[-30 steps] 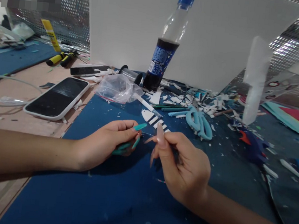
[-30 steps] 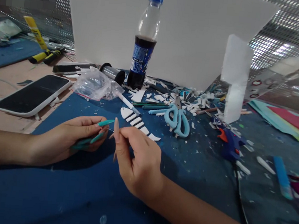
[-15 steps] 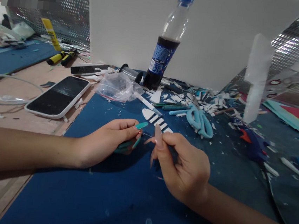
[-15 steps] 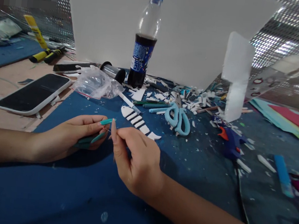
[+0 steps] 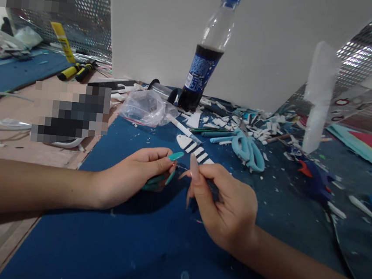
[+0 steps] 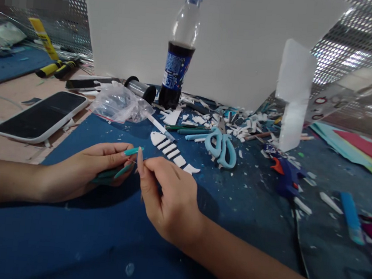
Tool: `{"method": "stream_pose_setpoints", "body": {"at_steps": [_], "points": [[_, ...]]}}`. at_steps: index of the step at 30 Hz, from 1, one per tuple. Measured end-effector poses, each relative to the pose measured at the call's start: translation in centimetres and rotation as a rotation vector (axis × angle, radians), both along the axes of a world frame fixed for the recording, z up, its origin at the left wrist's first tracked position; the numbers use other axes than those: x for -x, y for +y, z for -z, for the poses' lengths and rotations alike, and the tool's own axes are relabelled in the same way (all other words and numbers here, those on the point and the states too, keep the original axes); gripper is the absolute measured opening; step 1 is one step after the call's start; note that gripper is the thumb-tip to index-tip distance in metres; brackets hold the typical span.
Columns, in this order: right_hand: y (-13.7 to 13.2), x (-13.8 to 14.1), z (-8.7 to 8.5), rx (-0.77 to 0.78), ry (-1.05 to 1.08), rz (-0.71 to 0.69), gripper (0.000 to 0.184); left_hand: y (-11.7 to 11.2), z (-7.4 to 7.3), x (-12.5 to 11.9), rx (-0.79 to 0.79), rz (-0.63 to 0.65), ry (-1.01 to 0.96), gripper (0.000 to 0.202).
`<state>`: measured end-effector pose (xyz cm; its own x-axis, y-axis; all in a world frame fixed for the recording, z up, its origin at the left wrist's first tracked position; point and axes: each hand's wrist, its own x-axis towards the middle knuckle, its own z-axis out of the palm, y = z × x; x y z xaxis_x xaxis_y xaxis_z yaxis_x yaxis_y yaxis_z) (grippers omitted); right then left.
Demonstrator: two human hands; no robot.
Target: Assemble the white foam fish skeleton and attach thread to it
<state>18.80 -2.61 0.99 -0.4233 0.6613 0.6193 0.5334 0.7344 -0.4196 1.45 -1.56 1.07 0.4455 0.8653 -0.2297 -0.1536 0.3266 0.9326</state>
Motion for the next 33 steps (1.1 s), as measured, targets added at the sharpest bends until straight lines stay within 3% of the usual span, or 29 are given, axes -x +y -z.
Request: {"method": "stream_pose_setpoints", "body": {"at_steps": [24, 27, 33], "points": [[0.5, 0.2, 0.0, 0.090, -0.034, -0.054, 0.020, -0.4, 0.3, 0.3, -0.064, 0.026, 0.010, 0.025], [0.4, 0.2, 0.0, 0.106, -0.038, -0.056, 0.022, -0.5, 0.1, 0.5, -0.181, 0.000, 0.082, 0.028], [0.4, 0.3, -0.1, 0.175, -0.010, -0.076, 0.022, -0.9, -0.7, 1.1, -0.604, -0.278, 0.432, 0.026]]}}
